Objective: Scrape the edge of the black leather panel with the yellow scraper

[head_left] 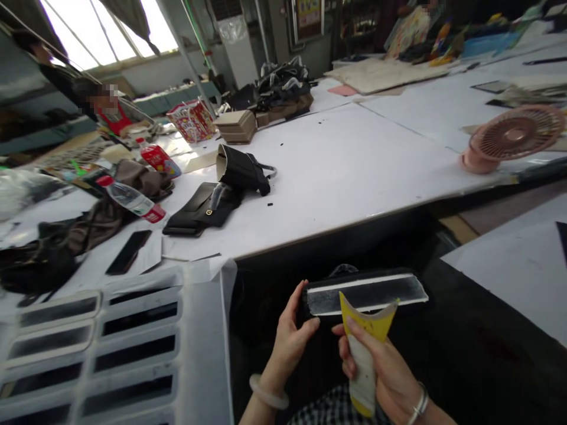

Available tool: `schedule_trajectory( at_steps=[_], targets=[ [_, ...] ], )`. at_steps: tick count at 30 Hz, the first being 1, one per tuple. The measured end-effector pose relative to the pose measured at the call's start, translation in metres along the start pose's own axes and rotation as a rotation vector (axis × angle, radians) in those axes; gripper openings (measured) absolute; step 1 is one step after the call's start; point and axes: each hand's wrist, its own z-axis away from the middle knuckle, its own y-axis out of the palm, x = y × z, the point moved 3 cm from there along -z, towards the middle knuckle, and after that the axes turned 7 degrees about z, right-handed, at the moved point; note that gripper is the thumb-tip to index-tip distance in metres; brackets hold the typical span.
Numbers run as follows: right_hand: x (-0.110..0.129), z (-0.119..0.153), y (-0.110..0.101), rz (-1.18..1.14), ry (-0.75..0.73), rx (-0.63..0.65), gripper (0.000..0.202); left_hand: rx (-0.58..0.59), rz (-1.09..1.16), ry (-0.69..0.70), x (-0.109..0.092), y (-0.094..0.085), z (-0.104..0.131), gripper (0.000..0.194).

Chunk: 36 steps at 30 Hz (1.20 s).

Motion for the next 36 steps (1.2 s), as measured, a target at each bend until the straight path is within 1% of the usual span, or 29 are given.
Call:
schedule_trajectory(
  at_steps=[3, 7, 9, 12, 14, 16, 21, 26, 28, 31, 36],
  targets=[
    [0.0, -0.003, 0.0, 0.02, 0.016, 0.013, 0.051, -0.02, 0.068, -0.023, 0.001, 0.004, -0.001, 0.07],
    [0.001, -0.004, -0.002, 0.018, 0.048, 0.023, 0.052, -0.081, 0.108, -0.016, 0.0, 0.009, 0.001, 0.065],
    [0.001, -0.005, -0.002, 0.017, 0.06, 0.021, 0.052, -0.082, 0.145, -0.038, 0.0, 0.01, 0.002, 0.066],
    [0.001, -0.005, -0.003, 0.016, 0.07, 0.01, 0.054, -0.054, 0.295, -0.104, 0.003, 0.011, 0.004, 0.068],
    [0.001, -0.006, -0.003, 0.016, 0.072, 0.006, 0.055, -0.061, 0.401, -0.125, 0.004, 0.011, 0.006, 0.066],
    [0.0, -0.006, -0.004, 0.02, 0.066, 0.008, 0.054, -0.093, 0.447, -0.129, 0.004, 0.012, 0.007, 0.064],
    [0.0, -0.006, -0.005, 0.027, 0.08, 0.007, 0.054, -0.17, 0.425, -0.11, 0.001, 0.021, 0.008, 0.061],
    [0.0, -0.006, -0.005, 0.022, 0.091, 0.035, 0.053, -0.332, 0.442, -0.109, 0.002, 0.034, 0.008, 0.058],
    [-0.001, -0.008, -0.007, 0.033, 0.084, 0.027, 0.051, -0.365, 0.445, -0.117, 0.003, 0.039, 0.008, 0.057],
    [-0.004, -0.011, -0.011, 0.047, 0.07, 0.015, 0.051, -0.354, 0.454, -0.126, 0.003, 0.041, 0.006, 0.059],
    [-0.006, -0.015, -0.013, 0.057, 0.097, 0.052, 0.053, -0.307, 0.536, -0.181, 0.0, 0.035, 0.007, 0.067]
  ],
)
